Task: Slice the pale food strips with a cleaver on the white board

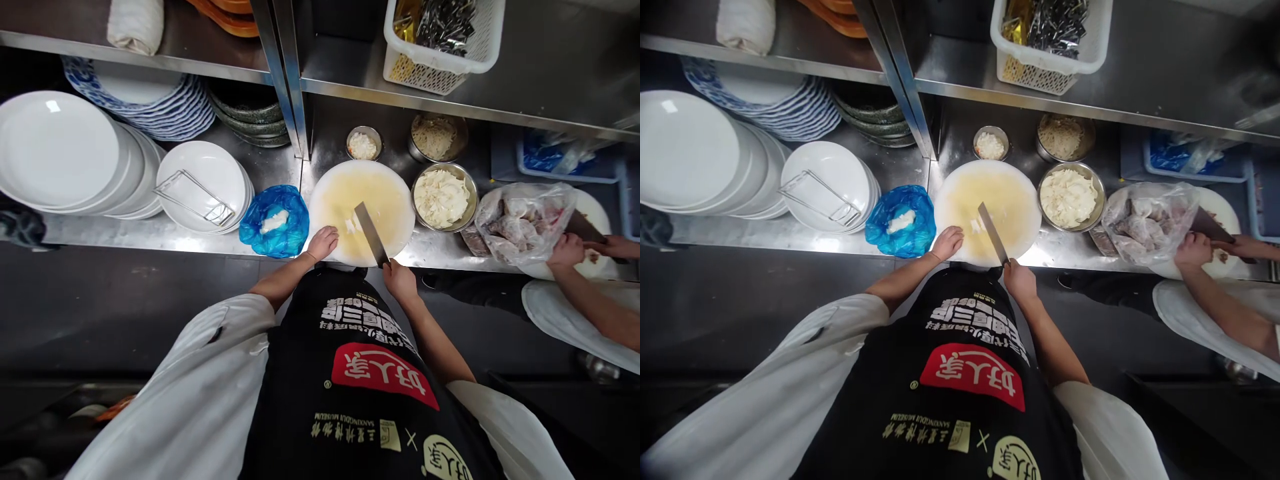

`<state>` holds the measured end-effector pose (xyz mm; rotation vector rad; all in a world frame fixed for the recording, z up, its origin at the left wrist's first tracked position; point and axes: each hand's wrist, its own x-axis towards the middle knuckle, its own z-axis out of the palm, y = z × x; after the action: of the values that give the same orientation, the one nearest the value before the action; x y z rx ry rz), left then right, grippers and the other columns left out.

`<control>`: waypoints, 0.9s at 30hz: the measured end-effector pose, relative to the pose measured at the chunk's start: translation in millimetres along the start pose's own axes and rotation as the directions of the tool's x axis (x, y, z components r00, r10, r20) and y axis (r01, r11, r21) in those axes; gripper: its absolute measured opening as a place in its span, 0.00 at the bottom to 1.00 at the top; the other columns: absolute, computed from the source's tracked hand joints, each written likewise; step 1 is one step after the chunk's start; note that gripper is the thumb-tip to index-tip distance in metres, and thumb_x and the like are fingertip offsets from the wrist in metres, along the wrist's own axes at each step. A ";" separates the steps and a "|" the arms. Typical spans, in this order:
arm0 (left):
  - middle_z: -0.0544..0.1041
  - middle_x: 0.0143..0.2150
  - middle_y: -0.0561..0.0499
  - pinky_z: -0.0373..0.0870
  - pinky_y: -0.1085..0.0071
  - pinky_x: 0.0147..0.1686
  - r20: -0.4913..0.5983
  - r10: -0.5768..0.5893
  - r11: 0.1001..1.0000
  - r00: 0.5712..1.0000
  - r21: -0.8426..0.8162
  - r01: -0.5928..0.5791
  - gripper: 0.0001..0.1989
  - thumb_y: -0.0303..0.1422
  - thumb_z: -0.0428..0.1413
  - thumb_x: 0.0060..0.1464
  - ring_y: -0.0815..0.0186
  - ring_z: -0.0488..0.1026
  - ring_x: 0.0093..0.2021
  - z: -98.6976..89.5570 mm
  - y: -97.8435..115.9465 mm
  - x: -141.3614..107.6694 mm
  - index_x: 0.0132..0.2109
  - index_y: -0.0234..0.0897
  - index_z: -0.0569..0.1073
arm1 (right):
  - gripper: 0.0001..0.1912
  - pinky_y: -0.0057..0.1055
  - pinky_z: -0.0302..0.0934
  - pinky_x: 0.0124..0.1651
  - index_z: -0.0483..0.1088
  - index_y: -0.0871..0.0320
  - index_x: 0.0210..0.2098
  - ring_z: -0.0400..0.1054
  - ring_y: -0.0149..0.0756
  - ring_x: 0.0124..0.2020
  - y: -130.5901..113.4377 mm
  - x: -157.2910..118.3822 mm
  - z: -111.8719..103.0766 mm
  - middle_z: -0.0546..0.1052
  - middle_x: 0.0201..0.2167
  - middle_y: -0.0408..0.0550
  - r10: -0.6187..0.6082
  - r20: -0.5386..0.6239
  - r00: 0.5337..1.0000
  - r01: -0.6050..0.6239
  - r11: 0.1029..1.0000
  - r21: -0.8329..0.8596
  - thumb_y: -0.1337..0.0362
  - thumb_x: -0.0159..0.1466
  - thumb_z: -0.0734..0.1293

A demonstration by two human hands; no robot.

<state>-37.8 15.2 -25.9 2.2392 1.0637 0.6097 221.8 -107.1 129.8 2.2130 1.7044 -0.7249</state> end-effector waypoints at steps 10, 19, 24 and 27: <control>0.72 0.59 0.41 0.66 0.51 0.65 -0.151 -0.216 0.976 0.965 -0.065 0.208 0.15 0.29 0.51 0.61 0.55 0.67 0.63 14.5 23.7 27.7 0.54 0.36 0.72 | 0.15 0.29 0.59 0.39 0.72 0.60 0.40 0.74 0.43 0.39 31.9 9.2 12.2 0.79 0.35 0.58 0.039 -0.001 0.999 -0.038 0.972 0.232 0.59 0.71 0.57; 0.56 0.72 0.31 0.47 0.41 0.73 -0.121 -0.298 0.952 0.947 -0.116 0.284 0.24 0.35 0.48 0.66 0.49 0.49 0.75 70.1 68.4 104.3 0.65 0.29 0.62 | 0.18 0.27 0.56 0.21 0.58 0.52 0.25 0.58 0.30 0.15 68.0 28.4 54.6 0.64 0.15 0.37 -0.050 0.236 0.970 -0.187 0.461 0.867 0.47 0.60 0.63; 0.53 0.74 0.35 0.46 0.39 0.72 -0.182 -0.305 0.948 0.935 -0.146 0.281 0.24 0.36 0.47 0.68 0.49 0.46 0.75 84.7 85.6 117.8 0.67 0.34 0.61 | 0.17 0.24 0.57 0.21 0.59 0.52 0.26 0.58 0.28 0.15 42.0 50.7 56.1 0.65 0.15 0.35 -0.133 0.292 0.947 -0.224 0.377 0.899 0.48 0.57 0.66; 0.55 0.73 0.35 0.46 0.37 0.71 -0.154 -0.289 0.950 0.945 -0.168 0.263 0.23 0.37 0.47 0.68 0.47 0.46 0.75 88.0 106.8 145.0 0.66 0.34 0.63 | 0.16 0.24 0.56 0.20 0.58 0.52 0.26 0.57 0.28 0.15 43.7 50.9 45.6 0.65 0.15 0.36 -0.151 0.289 0.945 -0.236 0.293 0.926 0.50 0.58 0.67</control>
<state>157.4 49.9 3.7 1.8924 1.3483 0.7477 262.7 -99.4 60.1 2.4457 1.0240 -2.5009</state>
